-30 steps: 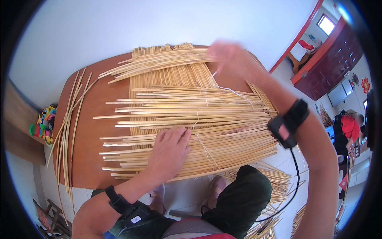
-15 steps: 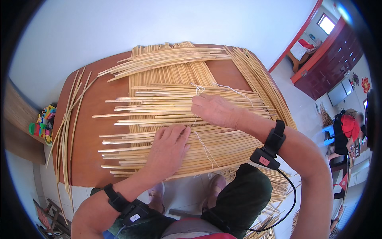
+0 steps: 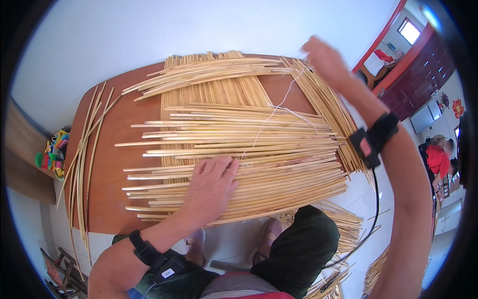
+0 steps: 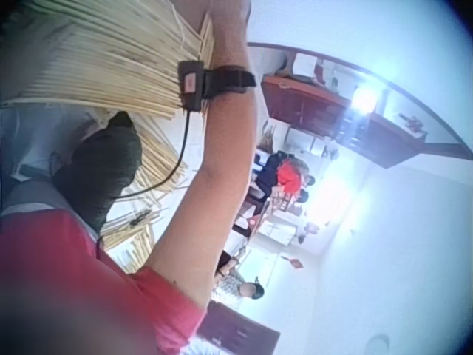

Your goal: The person binds bamboo slats together using a white cord and a needle, threading the cord through the slats to form a mat. They handle the needle and cord to secure the pieces on a table and reach for a spool of thread from a bag.

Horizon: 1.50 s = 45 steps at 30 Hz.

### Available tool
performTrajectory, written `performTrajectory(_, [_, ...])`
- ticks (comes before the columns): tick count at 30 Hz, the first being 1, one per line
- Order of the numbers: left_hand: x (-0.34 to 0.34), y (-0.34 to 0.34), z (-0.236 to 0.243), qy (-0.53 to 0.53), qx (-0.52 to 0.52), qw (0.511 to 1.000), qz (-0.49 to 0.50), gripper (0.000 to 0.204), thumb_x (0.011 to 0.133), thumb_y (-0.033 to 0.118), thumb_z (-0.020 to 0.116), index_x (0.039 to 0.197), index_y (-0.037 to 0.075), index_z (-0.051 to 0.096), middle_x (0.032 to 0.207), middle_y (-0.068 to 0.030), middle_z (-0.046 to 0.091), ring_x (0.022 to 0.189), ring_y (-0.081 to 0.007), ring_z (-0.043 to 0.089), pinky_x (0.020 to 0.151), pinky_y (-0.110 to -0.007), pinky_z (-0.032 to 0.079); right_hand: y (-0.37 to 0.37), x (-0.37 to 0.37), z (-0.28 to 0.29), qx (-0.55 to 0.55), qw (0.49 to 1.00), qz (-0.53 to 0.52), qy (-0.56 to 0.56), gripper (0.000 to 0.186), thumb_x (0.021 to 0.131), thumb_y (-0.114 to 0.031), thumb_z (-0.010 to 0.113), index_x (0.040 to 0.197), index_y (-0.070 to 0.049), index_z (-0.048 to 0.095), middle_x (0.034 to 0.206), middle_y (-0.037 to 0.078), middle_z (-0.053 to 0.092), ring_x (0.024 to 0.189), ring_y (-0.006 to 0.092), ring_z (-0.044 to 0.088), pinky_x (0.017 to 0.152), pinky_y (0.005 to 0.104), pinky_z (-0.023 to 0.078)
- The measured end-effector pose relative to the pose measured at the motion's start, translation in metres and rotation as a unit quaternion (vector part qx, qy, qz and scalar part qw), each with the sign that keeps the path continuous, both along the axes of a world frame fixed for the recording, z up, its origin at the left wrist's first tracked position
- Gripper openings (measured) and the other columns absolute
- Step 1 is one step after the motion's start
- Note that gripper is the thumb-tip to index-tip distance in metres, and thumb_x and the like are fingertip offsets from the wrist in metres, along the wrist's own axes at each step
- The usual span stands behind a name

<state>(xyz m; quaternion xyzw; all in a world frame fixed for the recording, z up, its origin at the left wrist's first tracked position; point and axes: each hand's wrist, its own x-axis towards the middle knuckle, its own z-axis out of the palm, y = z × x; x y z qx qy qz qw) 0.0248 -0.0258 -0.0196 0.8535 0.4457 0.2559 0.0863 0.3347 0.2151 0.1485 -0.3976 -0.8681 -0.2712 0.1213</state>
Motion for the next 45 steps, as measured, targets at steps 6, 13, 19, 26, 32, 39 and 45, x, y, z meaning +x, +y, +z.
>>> performTrajectory(6, [0.000, 0.000, 0.000, 0.000, -0.003, 1.000, 0.000, 0.048, 0.097, 0.020, 0.068, 0.137, -0.005, 0.060, 0.134, -0.0159, 0.058, 0.129, -0.0310, 0.055, 0.111, -0.047, 0.040, -0.091, -0.067, -0.100, -0.342, 0.911, 0.222, 0.064, 0.020, 0.092, -0.015, 0.070, 0.111, -0.009, 0.073, 0.102, 0.013, 0.062, 0.095, 0.0354, 0.067, 0.085, 0.0470, 0.055])
performTrajectory(13, [0.000, -0.001, 0.000, 0.006, 0.008, 1.000, 0.002, 0.048, 0.097, 0.020, 0.068, 0.137, -0.004, 0.060, 0.134, -0.0161, 0.058, 0.129, -0.0315, 0.055, 0.111, -0.047, 0.040, -0.115, -0.079, -0.121, -0.378, 0.911, 0.166, 0.021, 0.009, 0.093, -0.013, 0.064, 0.093, -0.004, 0.065, 0.102, 0.014, 0.061, 0.098, 0.0379, 0.067, 0.083, 0.0496, 0.055])
performTrajectory(19, [0.000, 0.000, 0.000, -0.009, -0.007, 1.000, -0.009, 0.049, 0.096, 0.014, 0.068, 0.140, -0.003, 0.057, 0.135, -0.0176, 0.055, 0.128, -0.0356, 0.054, 0.111, -0.048, 0.040, -0.102, -0.081, -0.120, -0.239, 0.960, 0.141, 0.044, 0.008, 0.091, -0.010, 0.063, 0.093, -0.002, 0.062, 0.101, 0.015, 0.059, 0.097, 0.0358, 0.065, 0.081, 0.0470, 0.057])
performTrajectory(26, [0.001, -0.001, 0.000, -0.025, -0.009, 1.000, 0.000, 0.052, 0.096, 0.015, 0.068, 0.143, -0.003, 0.055, 0.137, -0.0182, 0.055, 0.128, -0.0370, 0.054, 0.110, -0.049, 0.040, -0.076, -0.072, -0.107, -0.097, 0.988, 0.123, -0.017, 0.010, 0.087, -0.006, 0.064, 0.095, -0.001, 0.062, 0.105, 0.016, 0.057, 0.098, 0.0339, 0.062, 0.084, 0.0422, 0.057])
performTrajectory(32, [-0.001, -0.001, 0.002, -0.009, -0.016, 1.000, -0.001, 0.054, 0.096, 0.018, 0.069, 0.144, -0.003, 0.055, 0.140, -0.0186, 0.054, 0.130, -0.0369, 0.053, 0.112, -0.049, 0.039, -0.098, -0.103, -0.124, -0.466, 0.636, -0.017, 0.614, 0.011, 0.101, -0.007, 0.059, 0.101, 0.004, 0.063, 0.104, 0.014, 0.060, 0.087, 0.0274, 0.064, 0.074, 0.0439, 0.059])
performTrajectory(39, [0.000, -0.004, 0.005, 0.016, -0.022, 1.000, -0.009, 0.057, 0.095, 0.024, 0.071, 0.143, -0.003, 0.055, 0.140, -0.0178, 0.053, 0.135, -0.0362, 0.049, 0.118, -0.050, 0.035, -0.085, -0.108, -0.139, -0.567, 0.444, -0.053, 0.691, 0.019, 0.104, -0.014, 0.060, 0.103, 0.005, 0.060, 0.084, 0.006, 0.059, 0.069, 0.0171, 0.060, 0.059, 0.0377, 0.053])
performTrajectory(45, [-0.002, -0.002, 0.006, 0.039, -0.009, 0.999, -0.023, 0.059, 0.095, 0.028, 0.071, 0.143, -0.003, 0.056, 0.139, -0.0169, 0.055, 0.135, -0.0331, 0.050, 0.119, -0.051, 0.035, -0.073, -0.102, -0.136, -0.550, 0.649, -0.036, 0.524, 0.013, 0.106, -0.011, 0.062, 0.102, 0.001, 0.060, 0.077, 0.001, 0.052, 0.063, 0.0096, 0.046, 0.059, 0.0285, 0.044])
